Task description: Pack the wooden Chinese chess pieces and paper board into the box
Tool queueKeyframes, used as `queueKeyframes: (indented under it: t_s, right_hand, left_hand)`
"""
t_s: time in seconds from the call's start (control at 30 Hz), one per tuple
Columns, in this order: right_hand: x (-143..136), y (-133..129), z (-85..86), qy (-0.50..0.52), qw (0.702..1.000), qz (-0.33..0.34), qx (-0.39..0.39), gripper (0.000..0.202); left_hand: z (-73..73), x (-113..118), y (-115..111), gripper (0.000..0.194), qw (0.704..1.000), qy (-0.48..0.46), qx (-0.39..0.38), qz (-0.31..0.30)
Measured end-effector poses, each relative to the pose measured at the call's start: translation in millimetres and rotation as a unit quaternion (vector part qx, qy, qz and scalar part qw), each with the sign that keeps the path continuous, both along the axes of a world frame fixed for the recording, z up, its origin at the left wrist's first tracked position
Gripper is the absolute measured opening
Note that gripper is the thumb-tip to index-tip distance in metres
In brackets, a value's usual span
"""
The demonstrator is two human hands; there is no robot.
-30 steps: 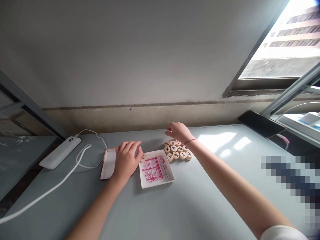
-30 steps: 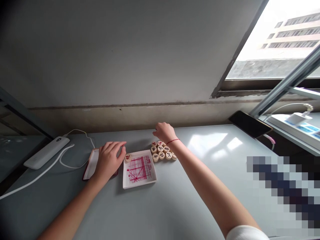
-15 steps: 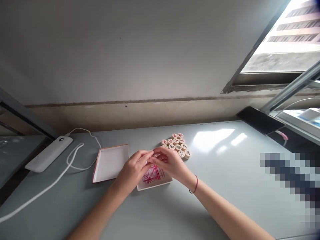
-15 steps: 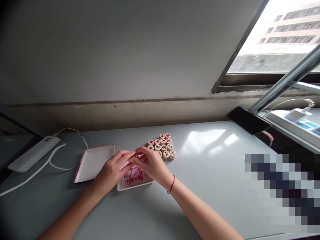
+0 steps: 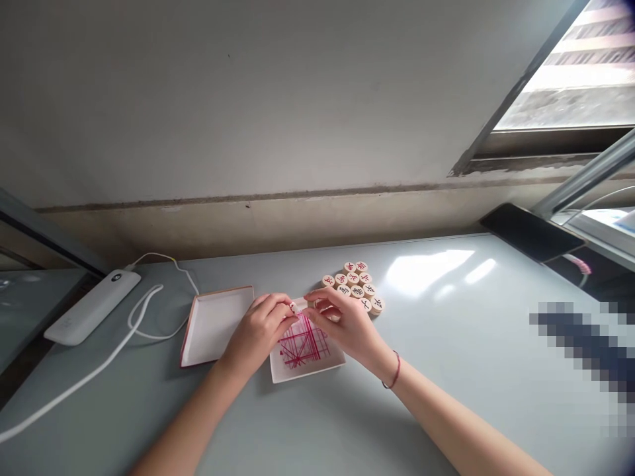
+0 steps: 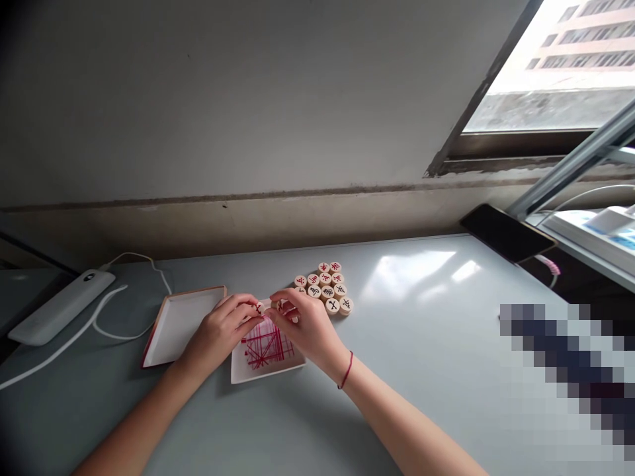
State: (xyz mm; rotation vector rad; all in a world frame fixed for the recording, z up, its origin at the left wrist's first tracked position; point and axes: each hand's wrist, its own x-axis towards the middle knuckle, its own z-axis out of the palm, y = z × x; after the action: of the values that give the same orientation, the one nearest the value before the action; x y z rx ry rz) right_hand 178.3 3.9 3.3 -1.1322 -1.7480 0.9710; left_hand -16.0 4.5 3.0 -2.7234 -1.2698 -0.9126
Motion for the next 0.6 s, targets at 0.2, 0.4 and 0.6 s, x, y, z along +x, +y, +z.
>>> queueKeyframes:
  t_s: [0.2,0.4,0.6]
  right_hand:
    - [-1.6,-1.5,1.7,-0.028,0.997,-0.013,0.07,0.009]
    - [-3.7,-3.5,-4.0,-0.066,0.989,-0.02,0.13,0.022]
    - [-6.4,-5.5,-5.0,-0.111,0.978,-0.011,0.177,0.031]
  left_hand:
    - [-3.6,-5.0,3.0,0.017,0.998,0.05,0.004,0.045]
    - [-5.3,2.2,0.2,0.034,0.992,0.059,-0.065,0.09]
    - [-1.2,11.5,-1.7,0.023,0.986,0.068,-0.097,0.122]
